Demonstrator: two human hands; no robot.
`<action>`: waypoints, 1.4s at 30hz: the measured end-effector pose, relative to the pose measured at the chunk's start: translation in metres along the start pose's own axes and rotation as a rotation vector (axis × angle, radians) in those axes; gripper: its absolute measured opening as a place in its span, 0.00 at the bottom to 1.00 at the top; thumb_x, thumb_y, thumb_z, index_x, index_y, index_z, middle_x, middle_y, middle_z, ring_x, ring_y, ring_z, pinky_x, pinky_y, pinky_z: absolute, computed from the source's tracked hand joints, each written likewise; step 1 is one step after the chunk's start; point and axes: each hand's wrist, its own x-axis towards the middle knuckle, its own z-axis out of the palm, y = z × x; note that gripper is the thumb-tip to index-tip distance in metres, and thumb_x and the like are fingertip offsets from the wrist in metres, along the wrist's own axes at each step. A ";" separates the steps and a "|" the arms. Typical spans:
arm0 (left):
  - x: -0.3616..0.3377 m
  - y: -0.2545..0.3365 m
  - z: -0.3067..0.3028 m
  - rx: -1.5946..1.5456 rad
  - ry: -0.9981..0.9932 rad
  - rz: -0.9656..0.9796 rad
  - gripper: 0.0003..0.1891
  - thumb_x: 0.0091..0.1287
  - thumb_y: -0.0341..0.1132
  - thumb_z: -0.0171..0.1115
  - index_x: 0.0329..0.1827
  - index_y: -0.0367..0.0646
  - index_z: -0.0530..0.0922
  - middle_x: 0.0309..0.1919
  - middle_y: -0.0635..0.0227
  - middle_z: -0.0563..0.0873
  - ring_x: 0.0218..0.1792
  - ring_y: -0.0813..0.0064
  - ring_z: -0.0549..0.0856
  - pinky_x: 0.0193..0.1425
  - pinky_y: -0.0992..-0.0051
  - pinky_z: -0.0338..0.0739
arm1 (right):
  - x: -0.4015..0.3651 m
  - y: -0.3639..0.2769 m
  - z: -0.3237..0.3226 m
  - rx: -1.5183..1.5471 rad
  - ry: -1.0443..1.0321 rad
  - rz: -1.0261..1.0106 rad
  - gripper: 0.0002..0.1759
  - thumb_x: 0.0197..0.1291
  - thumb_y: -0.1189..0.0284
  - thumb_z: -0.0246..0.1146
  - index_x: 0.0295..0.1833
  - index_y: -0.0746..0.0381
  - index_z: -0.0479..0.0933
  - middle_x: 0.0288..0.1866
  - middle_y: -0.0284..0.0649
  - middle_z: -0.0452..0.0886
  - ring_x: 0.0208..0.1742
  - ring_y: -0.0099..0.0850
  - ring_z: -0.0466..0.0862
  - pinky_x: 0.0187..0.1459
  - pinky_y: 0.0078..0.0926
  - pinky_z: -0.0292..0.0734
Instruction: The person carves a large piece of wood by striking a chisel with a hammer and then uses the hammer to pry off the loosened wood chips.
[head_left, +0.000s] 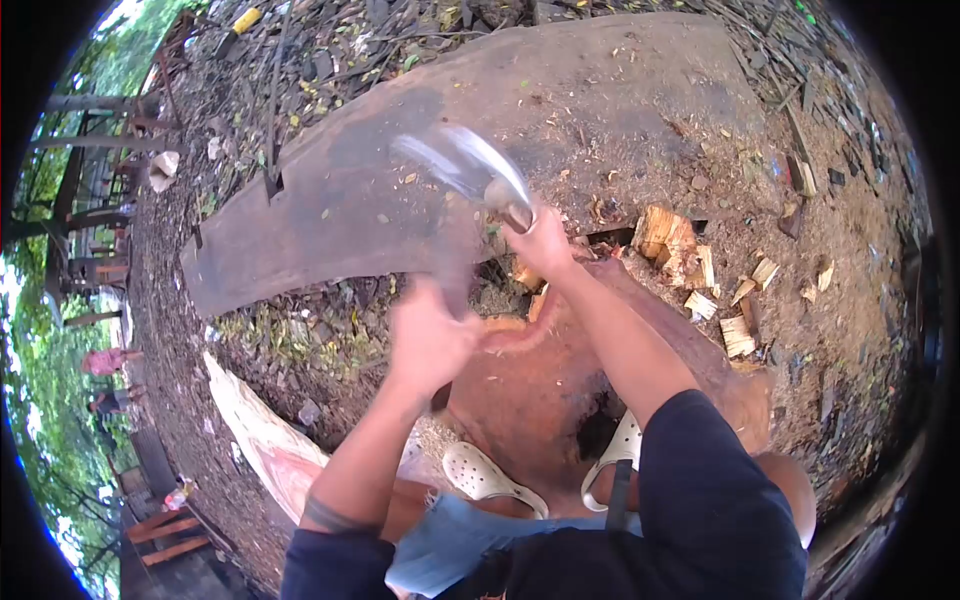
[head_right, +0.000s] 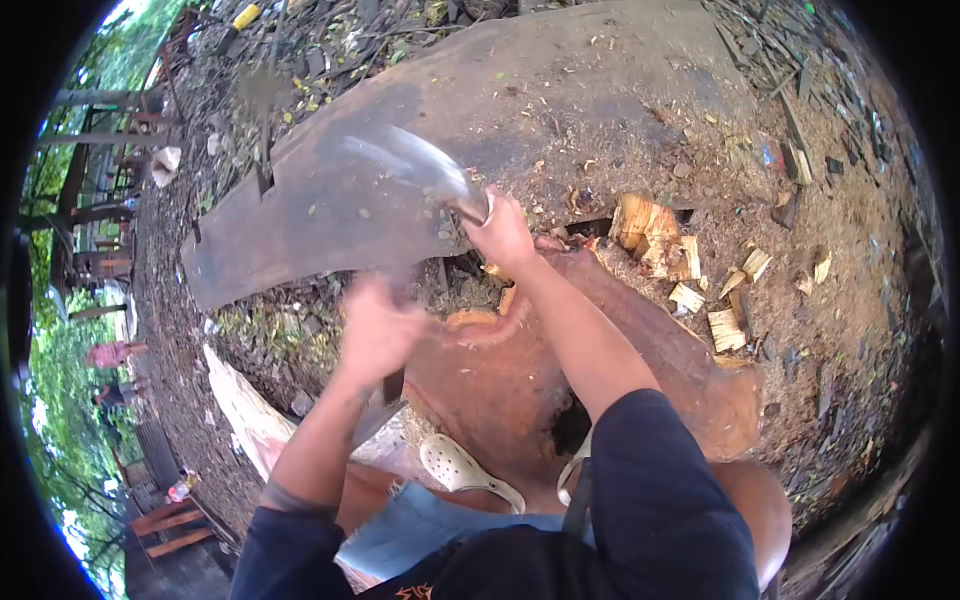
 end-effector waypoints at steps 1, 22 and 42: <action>-0.003 -0.007 0.016 -0.179 -0.192 -0.132 0.17 0.48 0.33 0.65 0.39 0.31 0.76 0.23 0.65 0.81 0.26 0.64 0.81 0.33 0.66 0.77 | -0.008 0.006 0.006 -0.011 -0.005 -0.008 0.22 0.47 0.68 0.66 0.47 0.71 0.75 0.41 0.59 0.80 0.47 0.54 0.80 0.51 0.41 0.75; -0.045 -0.018 -0.048 -0.132 -0.359 -0.292 0.18 0.50 0.32 0.66 0.42 0.28 0.80 0.33 0.53 0.86 0.38 0.64 0.86 0.47 0.68 0.78 | -0.003 0.072 0.015 0.098 -0.042 -0.148 0.23 0.50 0.72 0.68 0.53 0.65 0.75 0.55 0.46 0.78 0.56 0.32 0.77 0.58 0.33 0.71; -0.088 -0.090 -0.107 -1.657 -0.073 -0.997 0.16 0.58 0.34 0.60 0.46 0.39 0.69 0.22 0.70 0.70 0.18 0.78 0.71 0.20 0.76 0.67 | -0.002 -0.079 -0.061 0.776 0.214 -0.324 0.08 0.54 0.85 0.60 0.35 0.63 0.70 0.26 0.36 0.71 0.29 0.28 0.74 0.38 0.30 0.72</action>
